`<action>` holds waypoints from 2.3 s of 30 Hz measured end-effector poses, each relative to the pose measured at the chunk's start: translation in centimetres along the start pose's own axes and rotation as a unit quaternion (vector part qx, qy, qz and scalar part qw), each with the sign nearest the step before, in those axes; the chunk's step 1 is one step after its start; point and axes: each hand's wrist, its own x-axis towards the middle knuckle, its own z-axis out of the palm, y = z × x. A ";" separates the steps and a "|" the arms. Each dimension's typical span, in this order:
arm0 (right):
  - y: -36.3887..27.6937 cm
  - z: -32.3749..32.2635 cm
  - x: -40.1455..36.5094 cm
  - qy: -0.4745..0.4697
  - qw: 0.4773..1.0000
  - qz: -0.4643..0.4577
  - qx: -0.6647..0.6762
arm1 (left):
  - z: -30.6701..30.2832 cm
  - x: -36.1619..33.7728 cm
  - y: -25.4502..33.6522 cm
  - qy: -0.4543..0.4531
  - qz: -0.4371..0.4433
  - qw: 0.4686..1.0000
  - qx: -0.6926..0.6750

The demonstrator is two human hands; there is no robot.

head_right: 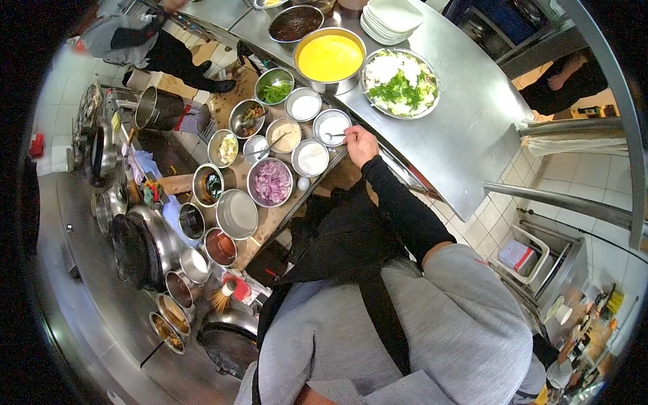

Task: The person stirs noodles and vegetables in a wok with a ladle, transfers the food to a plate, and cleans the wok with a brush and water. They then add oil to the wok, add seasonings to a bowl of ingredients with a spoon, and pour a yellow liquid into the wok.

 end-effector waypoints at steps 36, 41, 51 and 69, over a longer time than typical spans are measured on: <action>-11.5 -19.3 -0.2 0.055 0.929 0.050 0.363 | 0.0 -1.2 0.4 0.002 0.010 1.000 -0.002; -15.0 -21.1 -0.6 0.287 0.935 -0.160 -0.135 | 0.4 -0.8 0.3 0.003 0.011 1.000 -0.001; -8.4 0.1 3.8 0.015 0.967 -0.244 -0.074 | -0.5 -2.7 0.6 0.028 -0.001 0.999 -0.031; -3.8 6.5 8.5 0.026 0.994 0.025 0.107 | -0.6 -3.3 0.3 0.042 -0.002 0.998 -0.052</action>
